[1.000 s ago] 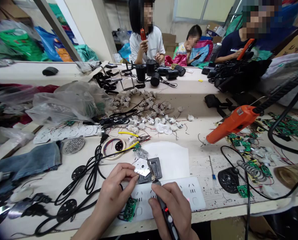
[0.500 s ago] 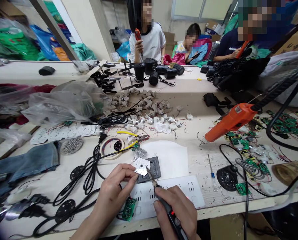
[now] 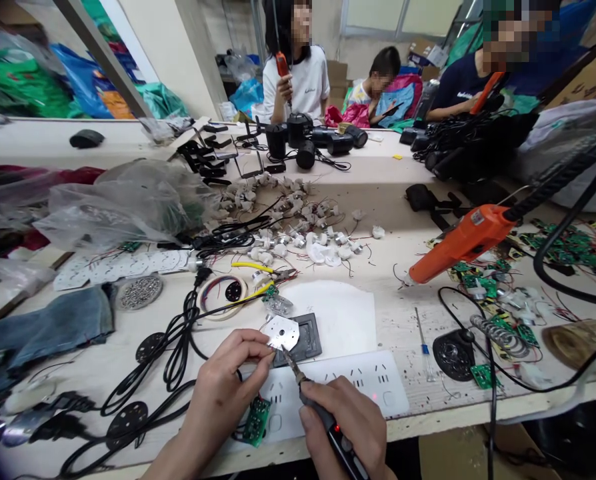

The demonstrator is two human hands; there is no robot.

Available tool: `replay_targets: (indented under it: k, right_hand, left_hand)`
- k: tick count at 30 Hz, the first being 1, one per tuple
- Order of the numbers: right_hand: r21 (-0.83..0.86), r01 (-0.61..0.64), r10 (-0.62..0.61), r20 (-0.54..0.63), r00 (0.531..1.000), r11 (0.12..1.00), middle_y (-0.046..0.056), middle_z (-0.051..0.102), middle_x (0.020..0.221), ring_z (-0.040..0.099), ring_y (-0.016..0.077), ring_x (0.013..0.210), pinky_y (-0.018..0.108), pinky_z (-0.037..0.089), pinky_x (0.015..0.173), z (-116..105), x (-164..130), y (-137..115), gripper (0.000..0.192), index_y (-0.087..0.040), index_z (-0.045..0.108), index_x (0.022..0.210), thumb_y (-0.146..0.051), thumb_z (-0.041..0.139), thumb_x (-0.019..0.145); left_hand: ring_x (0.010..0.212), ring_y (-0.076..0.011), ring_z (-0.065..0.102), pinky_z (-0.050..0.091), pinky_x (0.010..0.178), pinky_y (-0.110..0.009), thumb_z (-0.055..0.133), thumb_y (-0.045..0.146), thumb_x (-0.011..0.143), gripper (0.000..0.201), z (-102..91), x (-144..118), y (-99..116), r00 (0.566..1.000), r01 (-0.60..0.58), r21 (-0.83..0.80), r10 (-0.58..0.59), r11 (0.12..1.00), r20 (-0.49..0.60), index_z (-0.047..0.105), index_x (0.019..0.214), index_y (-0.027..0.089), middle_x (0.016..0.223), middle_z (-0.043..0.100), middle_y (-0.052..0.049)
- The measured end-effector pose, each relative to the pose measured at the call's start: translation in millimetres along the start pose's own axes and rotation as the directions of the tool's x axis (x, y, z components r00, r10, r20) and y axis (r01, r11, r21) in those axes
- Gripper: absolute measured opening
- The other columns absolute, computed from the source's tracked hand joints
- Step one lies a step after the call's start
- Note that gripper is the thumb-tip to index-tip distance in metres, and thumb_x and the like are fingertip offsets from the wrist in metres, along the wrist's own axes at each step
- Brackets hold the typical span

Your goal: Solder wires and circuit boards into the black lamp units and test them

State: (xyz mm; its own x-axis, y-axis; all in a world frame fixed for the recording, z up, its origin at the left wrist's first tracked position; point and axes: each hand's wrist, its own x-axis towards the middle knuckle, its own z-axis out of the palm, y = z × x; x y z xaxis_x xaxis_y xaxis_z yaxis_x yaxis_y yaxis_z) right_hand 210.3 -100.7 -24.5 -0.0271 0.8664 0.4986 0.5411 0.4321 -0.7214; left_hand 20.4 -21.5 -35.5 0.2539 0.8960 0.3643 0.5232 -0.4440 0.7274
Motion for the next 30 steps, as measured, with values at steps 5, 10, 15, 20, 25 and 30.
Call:
replay_targets:
  k: [5,10,15,20,25,30]
  right_hand:
    - [0.007,-0.037,0.037,-0.027,0.999,0.999,0.002,0.067,0.08,0.065,0.0146,0.066,0.023,0.054,0.056,-1,2,-3,0.026,-0.022,0.066,0.112,-0.012,0.059,0.089]
    - [0.103,-0.227,0.237,-0.098,0.967,0.968,-0.001,0.062,0.071,0.061,0.0131,0.058,0.024,0.047,0.052,1,5,-8,0.014,-0.025,0.069,0.102,-0.024,0.058,0.093]
    - [0.144,-0.266,0.286,-0.147,0.947,0.953,-0.003,0.062,0.069,0.06,0.0125,0.056,0.024,0.046,0.052,4,9,-9,0.012,-0.027,0.07,0.099,-0.026,0.06,0.092]
    - [0.17,-0.255,0.279,-0.136,0.951,0.952,-0.004,0.061,0.069,0.059,0.0112,0.054,0.023,0.043,0.049,5,8,-9,0.012,-0.027,0.069,0.099,-0.026,0.06,0.092]
    - [0.134,-0.212,0.227,-0.109,0.968,0.968,-0.002,0.062,0.072,0.061,0.0124,0.057,0.023,0.048,0.051,-3,8,-4,0.015,-0.025,0.068,0.103,-0.023,0.058,0.092]
    - [0.062,-0.058,0.065,-0.119,0.991,0.996,0.002,0.056,0.09,0.063,0.0115,0.067,0.021,0.052,0.056,10,13,1,0.03,-0.026,0.064,0.117,-0.012,0.058,0.091]
  left_hand:
    - [0.082,-0.0152,0.069,0.056,0.072,-0.023,0.056,0.011,0.085,0.015,0.3,-1,-1,1.0,-0.018,0.009,0.018,1.0,0.002,0.068,0.078,0.018,0.088,0.066,-0.006]
    - [0.084,-0.0144,0.068,0.055,0.074,-0.021,0.054,0.014,0.089,0.016,-1.0,-3,1,1.0,-0.025,-0.001,0.025,1.0,0.014,0.068,0.082,0.018,0.09,0.066,-0.006]
    - [0.086,-0.0144,0.068,0.055,0.075,-0.021,0.052,0.014,0.091,0.017,-1.0,-3,1,1.0,-0.014,-0.016,0.014,1.0,0.017,0.066,0.082,0.019,0.089,0.066,-0.005]
    - [0.086,-0.016,0.068,0.055,0.075,-0.023,0.053,0.017,0.092,0.016,-0.9,-3,0,0.999,0.006,-0.017,-0.005,1.0,0.034,0.066,0.084,0.02,0.091,0.066,-0.006]
    - [0.091,-0.0183,0.067,0.055,0.07,-0.024,0.057,0.022,0.091,0.014,-7.2,-3,1,0.998,0.059,-0.032,-0.058,0.998,0.03,0.069,0.083,0.021,0.096,0.064,-0.008]
    - [0.078,-0.0149,0.065,0.052,0.061,-0.021,0.059,0.025,0.09,0.014,-11.7,0,-1,0.988,0.151,-0.167,-0.141,0.974,0.065,0.069,0.08,0.022,0.09,0.063,-0.005]
